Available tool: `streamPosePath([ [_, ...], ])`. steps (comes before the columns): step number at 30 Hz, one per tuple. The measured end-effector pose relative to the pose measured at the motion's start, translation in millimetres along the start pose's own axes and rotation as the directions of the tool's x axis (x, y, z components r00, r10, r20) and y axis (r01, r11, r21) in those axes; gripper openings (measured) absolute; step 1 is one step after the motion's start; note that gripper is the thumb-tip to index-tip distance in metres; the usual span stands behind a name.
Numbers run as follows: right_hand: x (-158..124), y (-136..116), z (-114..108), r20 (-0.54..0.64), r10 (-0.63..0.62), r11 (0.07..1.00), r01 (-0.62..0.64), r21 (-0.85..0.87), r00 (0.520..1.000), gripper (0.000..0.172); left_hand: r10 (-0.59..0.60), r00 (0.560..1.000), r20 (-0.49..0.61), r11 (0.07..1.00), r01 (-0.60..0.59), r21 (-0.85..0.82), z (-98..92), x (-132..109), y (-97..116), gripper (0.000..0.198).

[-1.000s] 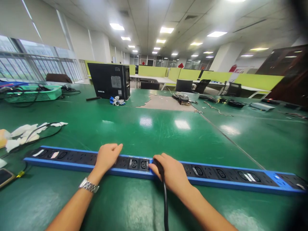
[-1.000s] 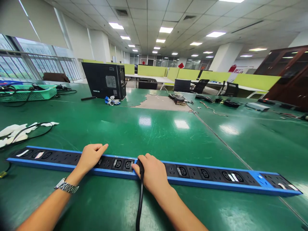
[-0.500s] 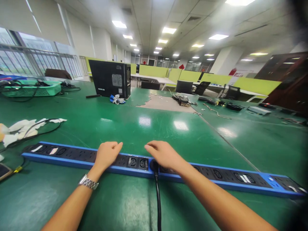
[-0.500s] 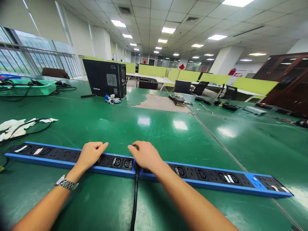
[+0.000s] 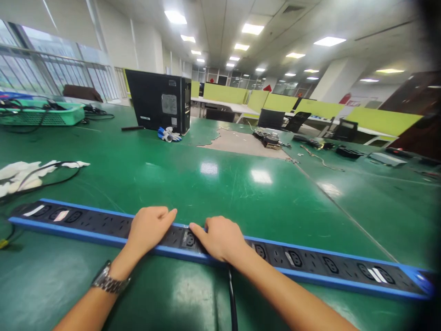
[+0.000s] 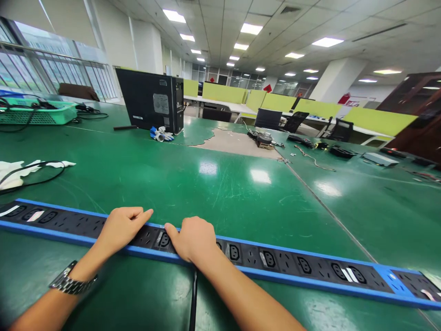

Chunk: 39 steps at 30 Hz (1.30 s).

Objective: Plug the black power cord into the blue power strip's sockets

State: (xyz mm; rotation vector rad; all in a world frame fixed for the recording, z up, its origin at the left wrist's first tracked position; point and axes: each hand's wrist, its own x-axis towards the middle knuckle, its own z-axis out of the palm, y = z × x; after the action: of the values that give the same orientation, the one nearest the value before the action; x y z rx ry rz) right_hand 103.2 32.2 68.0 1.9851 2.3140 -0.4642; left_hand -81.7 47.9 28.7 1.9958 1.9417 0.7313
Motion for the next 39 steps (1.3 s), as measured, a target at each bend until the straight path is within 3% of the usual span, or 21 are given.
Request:
streamPosePath([
  [7, -0.5, -4.0, 2.9, -0.054, -0.01, 1.0, 0.009, -0.006, 0.999, 0.06, -0.017, 0.996, 0.087, 0.992, 0.007, 0.123, 0.8, 1.0, 5.5, 0.049],
  [11, -1.0, -3.8, 3.7, -0.065, 0.02, 0.998, -0.016, 0.06, 0.998, 0.064, 0.18, 0.979, 0.099, 0.97, -0.194, 0.15, -1.6, -6.7, 8.3, 0.044],
  [13, -2.3, 1.0, 2.2, -0.075, 0.028, 0.983, -0.014, 0.183, 0.997, 0.062, 0.31, 0.944, 0.112, 0.936, -0.323, 0.136, -1.6, -15.6, 12.7, 0.035],
  [16, -8.0, 21.8, -2.6, -0.137, -0.038, 0.891, 0.096, 0.445, 0.99, 0.054, 0.473, 0.871, 0.133, 0.861, -0.489, 0.141, 3.2, -31.8, 27.9, 0.019],
  [18, -14.4, 45.0, -4.3, -0.223, -0.036, 0.854, 0.145, 0.499, 0.974, 0.047, 0.555, 0.815, 0.17, 0.799, -0.578, 0.165, 9.7, -39.1, 43.3, 0.027],
  [21, -26.8, 82.1, 2.3, -0.293, 0.066, 0.92, 0.056, 0.388, 0.954, 0.037, 0.613, 0.734, 0.292, 0.712, -0.674, 0.199, 21.1, -38.1, 67.7, 0.039],
  [24, -38.3, 102.8, 17.9, -0.28, 0.103, 0.977, -0.044, 0.21, 0.954, 0.038, 0.597, 0.719, 0.356, 0.681, -0.689, 0.248, 30.1, -26.5, 84.5, 0.061],
  [27, -44.4, 103.7, 30.3, -0.313, 0.093, 0.995, -0.083, 0.047, 0.945, 0.044, 0.627, 0.69, 0.361, 0.632, -0.722, 0.283, 35.8, -16.2, 89.5, 0.07],
  [32, -45.0, 98.0, 31.4, -0.337, 0.085, 0.995, -0.094, -0.012, 0.938, 0.047, 0.729, 0.558, 0.397, 0.48, -0.83, 0.284, 39.4, -11.7, 87.2, 0.059],
  [35, -44.1, 98.9, 29.8, -0.338, 0.082, 0.995, -0.093, -0.018, 0.938, 0.047, 0.749, 0.535, 0.392, 0.461, -0.844, 0.272, 39.7, -11.0, 87.3, 0.057],
  [39, -43.4, 99.2, 29.9, -0.333, 0.081, 0.995, -0.095, -0.027, 0.94, 0.046, 0.765, 0.542, 0.349, 0.484, -0.84, 0.243, 42.6, -11.6, 85.1, 0.056],
])
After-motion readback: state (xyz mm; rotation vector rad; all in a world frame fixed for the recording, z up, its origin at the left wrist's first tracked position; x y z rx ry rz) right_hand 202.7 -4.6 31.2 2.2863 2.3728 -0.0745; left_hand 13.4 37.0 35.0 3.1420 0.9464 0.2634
